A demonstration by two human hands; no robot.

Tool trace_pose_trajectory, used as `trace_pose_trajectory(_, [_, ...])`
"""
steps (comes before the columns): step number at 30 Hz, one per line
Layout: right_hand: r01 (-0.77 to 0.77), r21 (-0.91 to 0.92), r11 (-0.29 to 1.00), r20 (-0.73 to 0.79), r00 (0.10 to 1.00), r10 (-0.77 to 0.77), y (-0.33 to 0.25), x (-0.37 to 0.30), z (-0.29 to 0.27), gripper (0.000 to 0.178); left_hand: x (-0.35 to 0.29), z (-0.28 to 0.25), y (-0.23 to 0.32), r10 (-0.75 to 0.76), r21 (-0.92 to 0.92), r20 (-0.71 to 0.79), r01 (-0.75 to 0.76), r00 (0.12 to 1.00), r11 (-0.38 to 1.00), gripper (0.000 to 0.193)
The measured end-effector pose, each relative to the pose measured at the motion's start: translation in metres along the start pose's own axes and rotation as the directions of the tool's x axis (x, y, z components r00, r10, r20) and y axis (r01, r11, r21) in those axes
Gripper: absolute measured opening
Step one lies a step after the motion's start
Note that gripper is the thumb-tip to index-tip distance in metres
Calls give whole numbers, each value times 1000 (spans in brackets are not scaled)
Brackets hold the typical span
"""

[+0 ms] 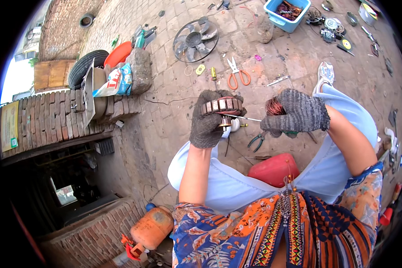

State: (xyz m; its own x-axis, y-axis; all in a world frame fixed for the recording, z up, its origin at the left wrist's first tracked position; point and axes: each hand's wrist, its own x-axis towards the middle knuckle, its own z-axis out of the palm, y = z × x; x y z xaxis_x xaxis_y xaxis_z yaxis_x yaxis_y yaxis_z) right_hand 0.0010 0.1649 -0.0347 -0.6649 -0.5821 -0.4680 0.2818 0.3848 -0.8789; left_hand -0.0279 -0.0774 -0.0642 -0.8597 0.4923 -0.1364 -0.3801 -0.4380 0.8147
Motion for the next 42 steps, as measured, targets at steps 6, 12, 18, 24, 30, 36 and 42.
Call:
trace_pose_trajectory(6, [98,-155,983,-27,994,-103,1,1,0,33,0,0,-3,-28,-150,38,34,999,988,48])
trace_pose_trajectory(12, [241,-159,957,-69,965,-255,18,12,12,32,-2,0,-4,-33,-245,37,41,999,969,54])
trace_pose_trajectory(18, [450,-226,864,-138,863,-486,37,22,21,26,-3,5,-4,-53,-407,52,70,997,911,57])
trace_pose_trajectory(24, [287,-90,954,-169,939,-298,18,12,18,18,-2,11,-7,-64,-340,9,64,998,938,65])
trace_pose_trajectory(30, [430,-448,784,-240,786,-569,16,13,0,21,9,23,0,-8,-413,37,22,999,910,64])
trace_pose_trajectory(36, [395,-191,899,-292,851,-436,5,14,5,38,18,26,4,23,-326,37,-9,999,945,73])
trace_pose_trajectory(42, [443,-469,764,-318,722,-615,-1,12,-12,34,32,41,10,71,-318,-37,-79,997,945,61])
